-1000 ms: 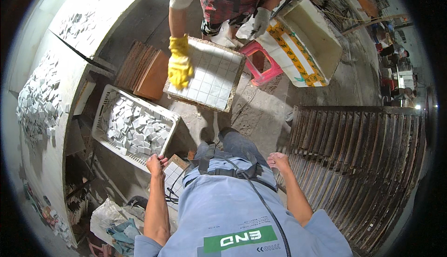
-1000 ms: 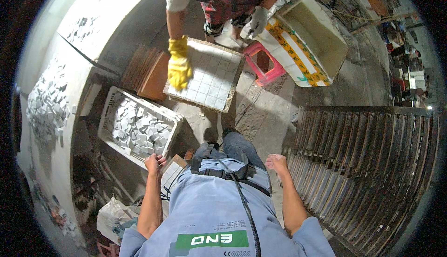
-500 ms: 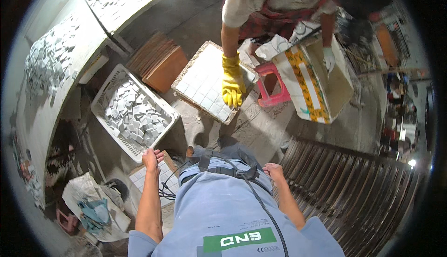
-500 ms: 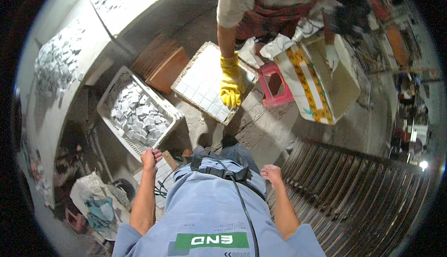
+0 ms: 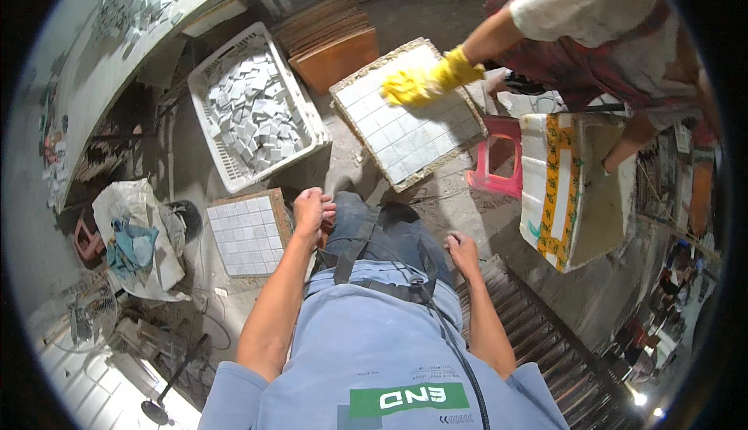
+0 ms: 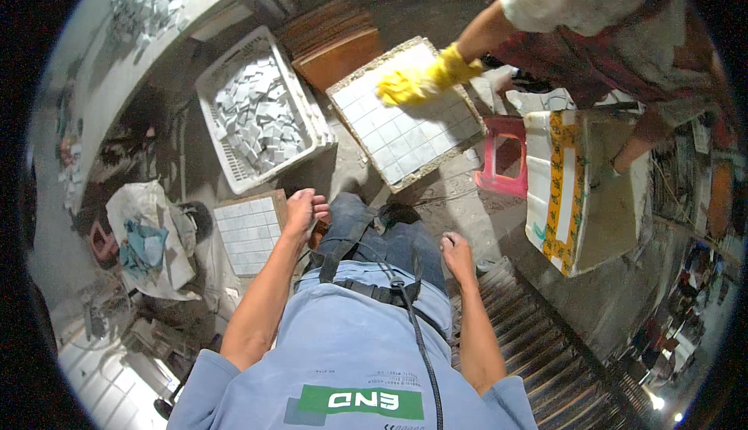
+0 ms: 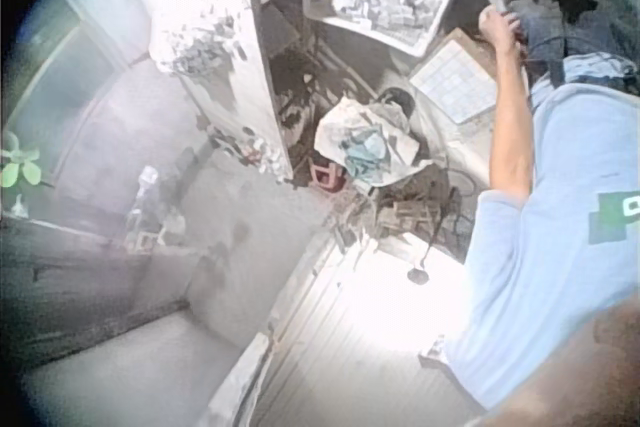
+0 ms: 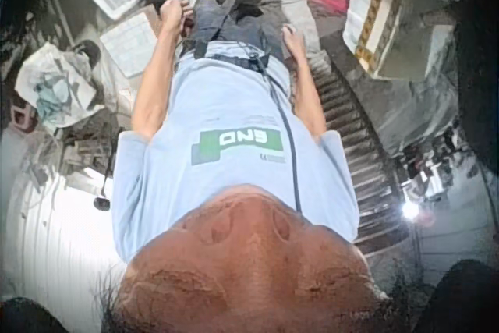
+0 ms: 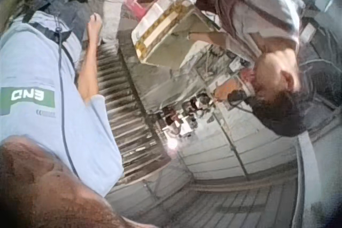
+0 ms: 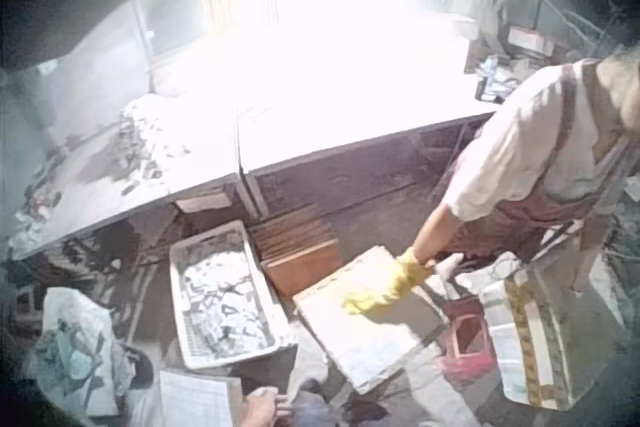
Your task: The person repeatedly picks up square ceramic tiles from a nearby table and places them onto a multi-tiered metal drying rack. The person handles the tiles one at a time, moving between the table and the rack throughout the clip.
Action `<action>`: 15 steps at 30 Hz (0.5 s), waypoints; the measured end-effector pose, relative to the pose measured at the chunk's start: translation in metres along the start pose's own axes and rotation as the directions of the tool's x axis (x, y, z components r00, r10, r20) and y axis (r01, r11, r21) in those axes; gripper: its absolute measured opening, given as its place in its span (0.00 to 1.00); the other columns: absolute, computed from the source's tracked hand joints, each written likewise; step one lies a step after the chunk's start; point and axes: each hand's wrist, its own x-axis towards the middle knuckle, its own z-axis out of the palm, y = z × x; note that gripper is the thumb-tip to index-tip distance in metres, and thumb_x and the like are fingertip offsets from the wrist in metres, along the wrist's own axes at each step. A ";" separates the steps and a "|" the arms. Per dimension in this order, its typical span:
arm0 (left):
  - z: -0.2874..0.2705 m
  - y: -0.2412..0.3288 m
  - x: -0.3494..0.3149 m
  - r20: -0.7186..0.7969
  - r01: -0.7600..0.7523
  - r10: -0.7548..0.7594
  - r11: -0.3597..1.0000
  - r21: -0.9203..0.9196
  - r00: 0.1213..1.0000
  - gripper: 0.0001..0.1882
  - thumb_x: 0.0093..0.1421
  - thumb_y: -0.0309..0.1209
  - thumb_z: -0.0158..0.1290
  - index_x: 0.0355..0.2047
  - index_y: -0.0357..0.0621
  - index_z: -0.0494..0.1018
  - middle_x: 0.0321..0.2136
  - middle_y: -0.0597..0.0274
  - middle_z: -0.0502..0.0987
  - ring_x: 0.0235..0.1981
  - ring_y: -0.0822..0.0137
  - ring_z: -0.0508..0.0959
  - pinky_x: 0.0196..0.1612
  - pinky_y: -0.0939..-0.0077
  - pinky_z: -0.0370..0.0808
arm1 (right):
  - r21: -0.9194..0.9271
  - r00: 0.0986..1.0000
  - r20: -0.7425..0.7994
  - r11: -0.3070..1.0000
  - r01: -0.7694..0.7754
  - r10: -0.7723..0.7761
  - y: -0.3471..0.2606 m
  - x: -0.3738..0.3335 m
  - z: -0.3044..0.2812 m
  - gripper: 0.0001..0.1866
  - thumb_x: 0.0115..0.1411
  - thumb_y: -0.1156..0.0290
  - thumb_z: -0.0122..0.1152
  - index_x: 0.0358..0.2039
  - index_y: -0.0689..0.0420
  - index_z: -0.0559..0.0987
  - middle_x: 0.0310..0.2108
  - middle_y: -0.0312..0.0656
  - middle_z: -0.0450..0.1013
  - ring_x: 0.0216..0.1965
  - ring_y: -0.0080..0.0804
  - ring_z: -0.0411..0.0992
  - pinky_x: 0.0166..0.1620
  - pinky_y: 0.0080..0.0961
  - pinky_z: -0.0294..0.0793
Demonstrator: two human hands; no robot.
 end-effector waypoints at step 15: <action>0.015 0.046 0.043 -0.069 -0.061 0.066 0.995 0.077 0.995 0.18 0.59 0.33 0.43 0.45 0.34 0.65 0.30 0.54 0.73 0.23 0.70 0.74 0.23 0.80 0.72 | -0.208 0.896 0.191 0.875 0.436 -0.401 -0.209 0.078 0.091 0.13 0.53 0.67 0.53 0.36 0.62 0.74 0.33 0.53 0.72 0.36 0.52 0.69 0.39 0.38 0.68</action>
